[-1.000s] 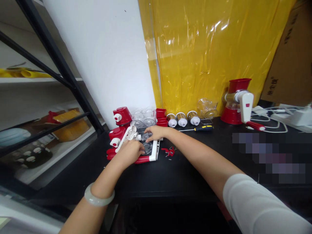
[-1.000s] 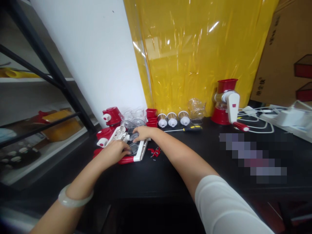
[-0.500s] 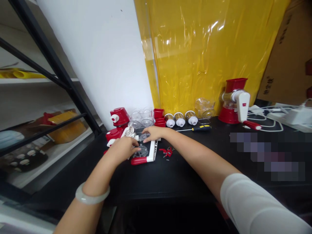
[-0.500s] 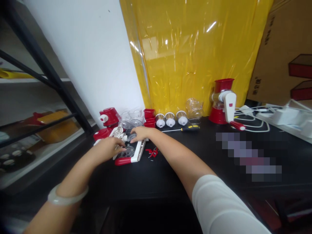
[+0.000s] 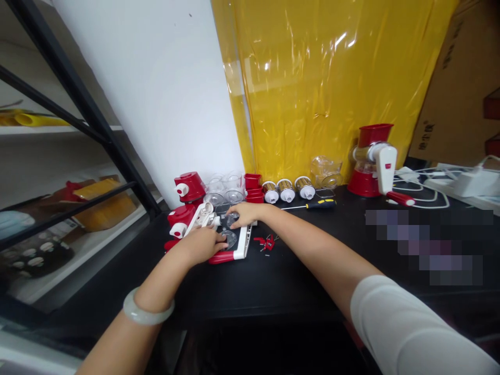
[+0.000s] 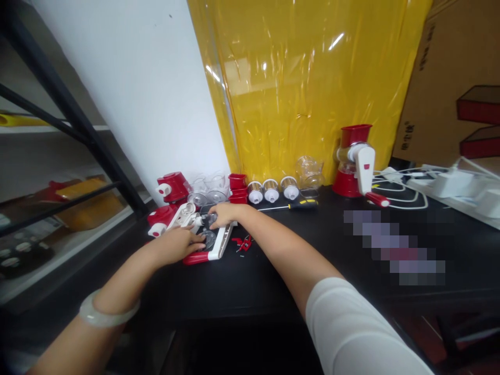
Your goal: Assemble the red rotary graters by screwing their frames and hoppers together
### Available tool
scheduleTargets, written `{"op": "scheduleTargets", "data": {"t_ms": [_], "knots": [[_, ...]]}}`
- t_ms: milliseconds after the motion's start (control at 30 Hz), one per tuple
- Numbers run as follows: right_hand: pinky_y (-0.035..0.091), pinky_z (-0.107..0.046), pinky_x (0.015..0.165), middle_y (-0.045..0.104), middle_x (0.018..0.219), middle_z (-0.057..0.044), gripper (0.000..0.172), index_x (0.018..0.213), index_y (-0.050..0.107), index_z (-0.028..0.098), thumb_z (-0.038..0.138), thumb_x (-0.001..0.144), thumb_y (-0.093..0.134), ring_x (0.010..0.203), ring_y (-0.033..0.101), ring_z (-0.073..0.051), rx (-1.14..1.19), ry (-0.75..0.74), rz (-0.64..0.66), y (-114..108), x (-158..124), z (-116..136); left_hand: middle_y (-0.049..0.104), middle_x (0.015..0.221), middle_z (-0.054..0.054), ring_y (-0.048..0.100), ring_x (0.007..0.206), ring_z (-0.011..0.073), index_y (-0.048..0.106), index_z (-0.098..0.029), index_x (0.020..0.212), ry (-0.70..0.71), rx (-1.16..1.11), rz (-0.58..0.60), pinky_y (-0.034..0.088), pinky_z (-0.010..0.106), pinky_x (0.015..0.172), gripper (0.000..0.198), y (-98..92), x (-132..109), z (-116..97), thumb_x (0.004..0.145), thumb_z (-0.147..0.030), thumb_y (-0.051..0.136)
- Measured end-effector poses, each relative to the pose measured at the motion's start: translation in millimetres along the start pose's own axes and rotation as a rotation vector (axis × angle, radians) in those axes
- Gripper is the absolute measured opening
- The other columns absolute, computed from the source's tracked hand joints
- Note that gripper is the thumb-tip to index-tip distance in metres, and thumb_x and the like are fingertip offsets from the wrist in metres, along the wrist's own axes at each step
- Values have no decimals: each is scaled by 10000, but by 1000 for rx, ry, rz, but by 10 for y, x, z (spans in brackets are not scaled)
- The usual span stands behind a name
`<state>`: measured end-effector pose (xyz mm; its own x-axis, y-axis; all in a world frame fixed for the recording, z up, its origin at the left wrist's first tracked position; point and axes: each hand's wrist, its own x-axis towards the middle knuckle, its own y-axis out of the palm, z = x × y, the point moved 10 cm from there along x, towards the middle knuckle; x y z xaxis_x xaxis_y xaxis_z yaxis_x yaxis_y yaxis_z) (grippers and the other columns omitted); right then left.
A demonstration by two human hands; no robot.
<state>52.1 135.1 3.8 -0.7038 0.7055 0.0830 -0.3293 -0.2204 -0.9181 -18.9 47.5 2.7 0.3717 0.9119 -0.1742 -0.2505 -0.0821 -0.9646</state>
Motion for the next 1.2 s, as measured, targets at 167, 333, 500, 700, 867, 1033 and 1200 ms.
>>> {"op": "scheduleTargets", "data": {"t_ms": [167,333,500,700,867,1033,1200], "knots": [[532,-268,948,715,1303,-104,629,1356,659,204,271,751,819,1157,699,-252,29,-11,1,-1,-9,14,729,1245,171,522,1375,368,745,-250,1238,-60,85,26,355,508,1140,403,-50,26,-72,947,-457,560],[531,-269,954,713,1309,-95,727,1362,654,200,296,676,872,1163,691,-260,30,-42,15,-27,-18,71,714,1252,156,556,1281,358,722,-273,1274,-71,100,11,372,495,1111,444,-76,66,-97,906,-487,597],[511,-255,976,680,1364,-109,769,1402,617,174,327,692,868,1209,668,-254,-11,-70,43,-37,-43,132,670,1319,158,501,1325,395,710,-280,1297,-102,90,21,244,594,1179,466,-61,93,-81,897,-489,596],[498,-249,986,676,1372,-108,803,1421,606,179,247,667,876,1228,659,-249,-6,-57,69,-54,-79,157,690,1262,171,495,1317,410,745,-286,1221,-118,104,25,66,717,1174,382,-79,101,-131,898,-429,599],[511,-241,941,706,1326,-89,795,1394,641,208,222,637,881,1183,682,-250,-28,-84,62,-85,-98,220,742,1159,149,555,1262,386,791,-263,1073,-129,116,-24,122,671,1186,288,-150,104,-151,908,-424,618],[513,-246,941,710,1323,-72,680,1356,678,226,301,701,848,1174,688,-252,-54,-78,44,-130,-93,233,785,940,95,676,1067,315,807,-262,934,-128,84,-93,171,593,1199,298,-203,75,-85,880,-512,654],[509,-249,947,716,1306,-97,534,1359,678,196,265,835,744,1181,688,-248,-84,-83,24,-187,-105,266,796,966,89,696,1031,307,811,-259,926,-124,62,-151,353,515,1101,201,-295,-4,-21,853,-414,707]]}}
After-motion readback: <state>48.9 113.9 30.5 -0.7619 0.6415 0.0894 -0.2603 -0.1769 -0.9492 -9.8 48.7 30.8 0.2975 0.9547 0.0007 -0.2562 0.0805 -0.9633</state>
